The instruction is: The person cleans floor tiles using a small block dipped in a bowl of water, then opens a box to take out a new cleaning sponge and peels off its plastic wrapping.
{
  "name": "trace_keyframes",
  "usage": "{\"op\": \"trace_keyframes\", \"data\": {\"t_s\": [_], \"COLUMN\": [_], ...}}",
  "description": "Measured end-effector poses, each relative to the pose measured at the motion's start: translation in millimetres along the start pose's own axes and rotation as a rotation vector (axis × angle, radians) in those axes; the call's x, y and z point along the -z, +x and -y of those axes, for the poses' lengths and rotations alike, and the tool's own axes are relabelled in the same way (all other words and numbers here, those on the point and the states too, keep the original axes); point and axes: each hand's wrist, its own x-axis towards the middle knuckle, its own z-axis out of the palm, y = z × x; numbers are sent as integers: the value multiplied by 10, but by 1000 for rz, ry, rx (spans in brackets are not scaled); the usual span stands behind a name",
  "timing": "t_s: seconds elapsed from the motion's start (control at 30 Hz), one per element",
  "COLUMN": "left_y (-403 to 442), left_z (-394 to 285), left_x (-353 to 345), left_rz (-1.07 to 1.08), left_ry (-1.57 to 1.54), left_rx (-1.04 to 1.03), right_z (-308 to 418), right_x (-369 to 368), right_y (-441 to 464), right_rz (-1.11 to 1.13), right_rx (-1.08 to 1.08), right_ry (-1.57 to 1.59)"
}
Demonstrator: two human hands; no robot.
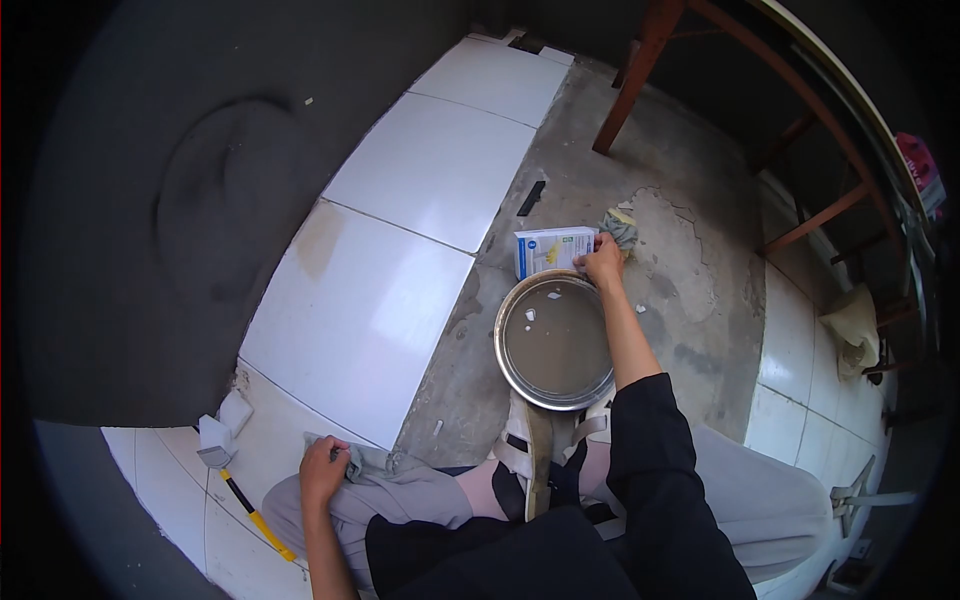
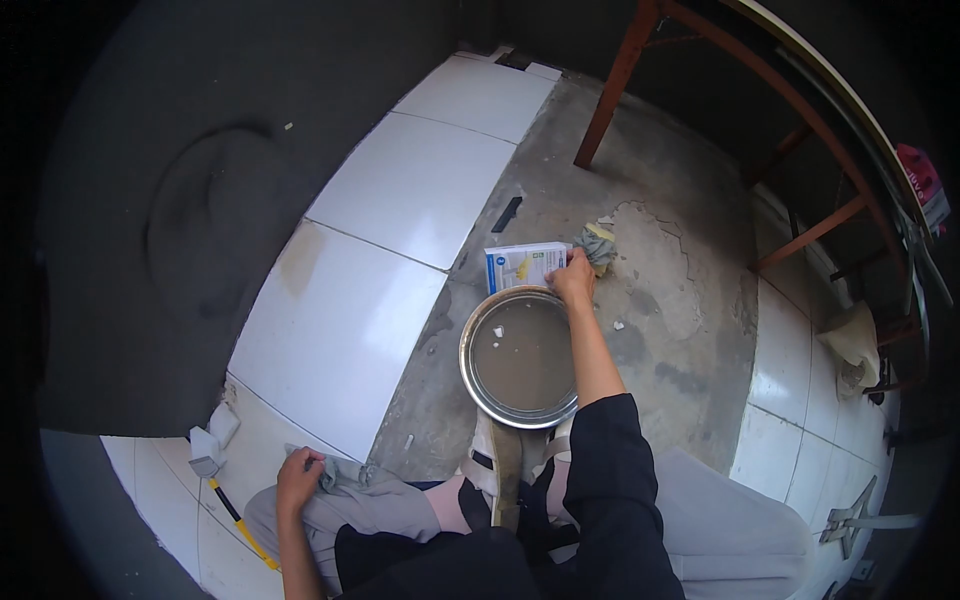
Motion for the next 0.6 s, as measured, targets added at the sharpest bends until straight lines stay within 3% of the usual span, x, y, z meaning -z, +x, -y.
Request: {"op": "trace_keyframes", "data": {"t_s": [0.27,0.33,0.47,0.6], "left_y": [22,14,25,10], "left_z": [62,65,80,54], "left_x": [-32,-28,-49,-27], "left_rz": [8,7,6,4], "left_ry": [4,1,-1,-20], "left_rx": [2,5,12,6], "right_z": [27,131,73,260], "right_x": [5,85,102,272], "right_y": [-150,-215,-180,-246], "right_rz": [-124,-31,-63,-160], "right_rx": [188,185,449,557], "right_ry": [5,-34,-249,-491]}}
